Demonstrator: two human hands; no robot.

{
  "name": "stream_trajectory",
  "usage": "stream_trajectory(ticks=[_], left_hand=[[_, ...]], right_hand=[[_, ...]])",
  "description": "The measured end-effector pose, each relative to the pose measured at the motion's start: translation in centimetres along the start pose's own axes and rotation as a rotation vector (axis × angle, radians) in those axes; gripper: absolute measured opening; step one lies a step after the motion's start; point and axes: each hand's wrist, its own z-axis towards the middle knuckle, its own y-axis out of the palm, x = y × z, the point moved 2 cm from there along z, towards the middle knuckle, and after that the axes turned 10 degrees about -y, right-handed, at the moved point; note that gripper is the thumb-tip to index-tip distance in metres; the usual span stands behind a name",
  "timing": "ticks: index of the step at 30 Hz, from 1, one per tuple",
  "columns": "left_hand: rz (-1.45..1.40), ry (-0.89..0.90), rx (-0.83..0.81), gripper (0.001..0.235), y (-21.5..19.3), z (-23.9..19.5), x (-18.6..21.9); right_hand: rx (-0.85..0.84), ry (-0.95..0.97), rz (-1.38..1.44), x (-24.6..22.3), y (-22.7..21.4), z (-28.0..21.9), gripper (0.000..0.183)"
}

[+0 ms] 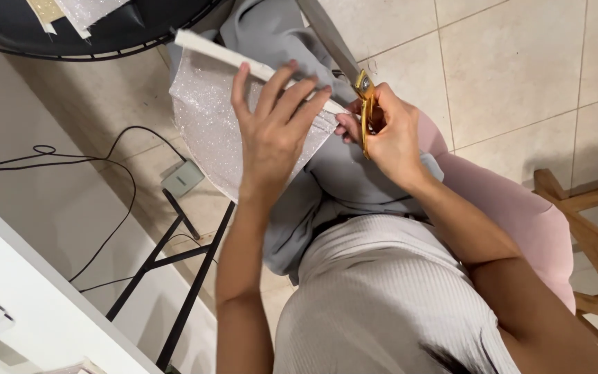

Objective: The person sits on a chair and uses gold-handled scissors to cut a white, glittery fabric resting on their lap. They trim the edges of the fabric, occasionally lifting it to adjust the position, and place cut pieces into a black wire basket nearby.

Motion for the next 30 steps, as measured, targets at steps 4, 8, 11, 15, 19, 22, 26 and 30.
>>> stream_trajectory(ticks=[4,8,11,15,19,22,26,30], left_hand=[[0.009,0.143,-0.055,0.018,0.5,0.9,-1.5],[0.013,0.215,-0.126,0.028,0.2,2.1,-1.6],[0.007,0.275,-0.159,0.021,-0.9,3.7,-0.9],[0.058,0.391,-0.151,0.02,-1.0,4.5,-0.6],[0.107,0.429,-0.136,0.016,-0.5,4.1,-0.7],[0.057,0.427,-0.094,0.017,-0.7,4.1,-0.5],[0.14,0.514,0.071,0.016,0.9,2.4,-1.3],[0.18,0.523,0.234,0.016,0.5,1.6,-1.2]], right_hand=[[-0.007,0.0,0.041,0.6,-0.4,0.3,0.028],[-0.016,0.039,0.032,1.0,-0.6,0.7,0.029],[-0.012,0.063,0.01,1.1,-0.6,1.0,0.03],[-0.031,0.056,0.01,1.1,-0.8,1.2,0.031],[-0.032,0.077,0.014,0.1,-1.2,1.4,0.028],[-0.085,-0.108,0.015,0.2,-1.6,1.2,0.032],[-0.076,-0.21,0.062,0.7,-1.6,1.3,0.025],[-0.088,-0.204,0.215,0.1,-2.3,3.0,0.03]])
